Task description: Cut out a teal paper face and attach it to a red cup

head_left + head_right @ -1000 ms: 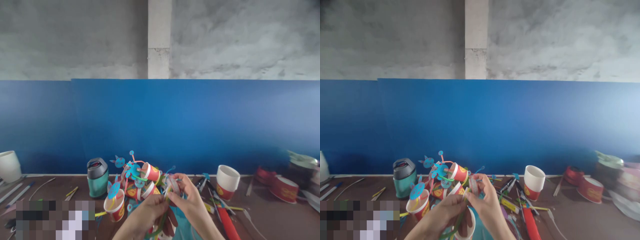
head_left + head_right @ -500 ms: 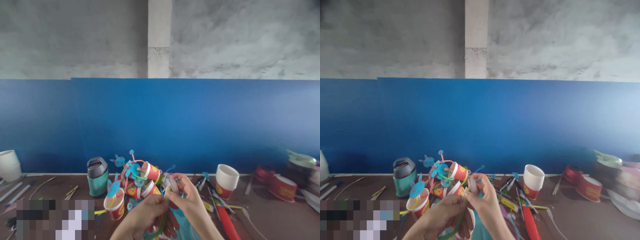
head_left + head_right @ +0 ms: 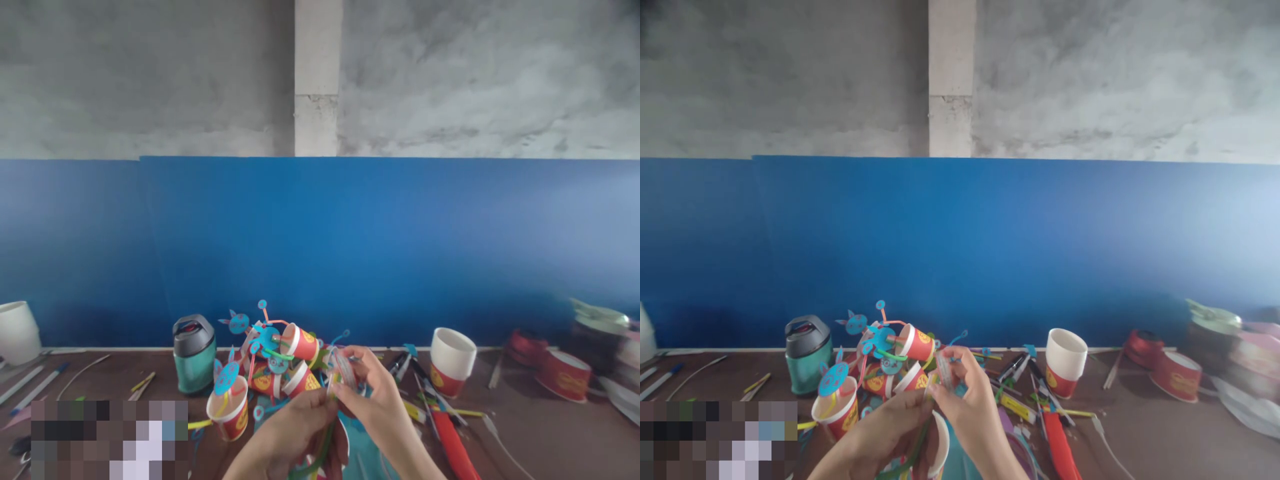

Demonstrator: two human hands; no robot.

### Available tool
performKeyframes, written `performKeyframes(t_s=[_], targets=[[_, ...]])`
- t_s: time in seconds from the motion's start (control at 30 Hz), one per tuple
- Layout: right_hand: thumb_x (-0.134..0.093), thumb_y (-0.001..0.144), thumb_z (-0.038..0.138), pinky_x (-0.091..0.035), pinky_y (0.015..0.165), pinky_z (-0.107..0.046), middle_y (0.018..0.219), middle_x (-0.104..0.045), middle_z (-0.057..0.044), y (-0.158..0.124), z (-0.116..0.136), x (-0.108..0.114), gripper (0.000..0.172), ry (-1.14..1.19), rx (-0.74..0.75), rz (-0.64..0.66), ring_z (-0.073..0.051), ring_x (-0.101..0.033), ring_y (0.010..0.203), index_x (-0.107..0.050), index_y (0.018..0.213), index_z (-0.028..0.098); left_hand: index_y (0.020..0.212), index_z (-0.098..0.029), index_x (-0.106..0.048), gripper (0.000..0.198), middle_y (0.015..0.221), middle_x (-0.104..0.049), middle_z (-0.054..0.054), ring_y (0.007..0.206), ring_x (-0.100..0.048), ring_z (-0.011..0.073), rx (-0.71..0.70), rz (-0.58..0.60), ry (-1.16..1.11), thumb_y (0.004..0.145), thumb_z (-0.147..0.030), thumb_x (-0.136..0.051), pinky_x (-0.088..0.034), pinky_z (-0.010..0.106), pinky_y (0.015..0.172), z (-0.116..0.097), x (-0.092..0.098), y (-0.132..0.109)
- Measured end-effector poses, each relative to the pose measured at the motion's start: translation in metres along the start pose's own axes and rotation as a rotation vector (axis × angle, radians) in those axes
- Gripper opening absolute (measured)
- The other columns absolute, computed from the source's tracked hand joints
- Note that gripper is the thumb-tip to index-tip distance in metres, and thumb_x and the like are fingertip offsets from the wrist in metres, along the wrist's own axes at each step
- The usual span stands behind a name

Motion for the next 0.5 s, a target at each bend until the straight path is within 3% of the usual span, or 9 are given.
performKeyframes(t_s=[0.2, 0.37, 0.5], targets=[[-0.062, 0.071, 0.017, -0.047, 0.082, -0.033, 0.096, -0.069, -0.004, -0.002, -0.006, 0.000, 0.031, -0.125, 0.105, -0.011, -0.023, -0.063, 0.091, -0.055, 0.101, 0.023, 0.078, -0.012, -0.054, 0.034, 0.061, -0.066, 0.006, 0.033, -0.052, 0.0085, -0.024, 0.008, -0.066, 0.076, -0.046, -0.057, -0.024, 0.018, 0.032, -0.002, -0.002, -0.002], [-0.062, 0.072, 0.018, -0.045, 0.087, -0.036, 0.106, -0.065, -0.003, -0.003, -0.006, 0.001, 0.034, -0.271, 0.188, -0.003, -0.024, -0.060, 0.096, -0.057, 0.105, 0.027, 0.080, -0.012, -0.054, 0.037, 0.056, -0.062, 0.004, 0.033, -0.049, 0.0081, -0.029, -0.021, -0.052, 0.076, -0.048, -0.058, -0.024, 0.019, 0.033, -0.001, -0.001, 0.000], [-0.060, 0.078, 0.031, -0.047, 0.082, -0.033, 0.100, -0.067, -0.005, 0.000, 0.004, 0.007, 0.026, -0.184, 0.129, -0.005, -0.023, -0.061, 0.093, -0.056, 0.103, 0.024, 0.079, -0.013, -0.054, 0.040, 0.051, -0.055, -0.001, 0.034, -0.045, 0.0060, -0.034, -0.155, -0.014, 0.073, -0.052, -0.060, -0.022, 0.019, 0.036, 0.001, 0.007, 0.002]])
Point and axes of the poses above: each hand's wrist, its own y-axis towards the middle knuckle, its own x-axis out of the back of the hand, z = x × y, the point moved 2 cm from there along y, towards the middle knuckle
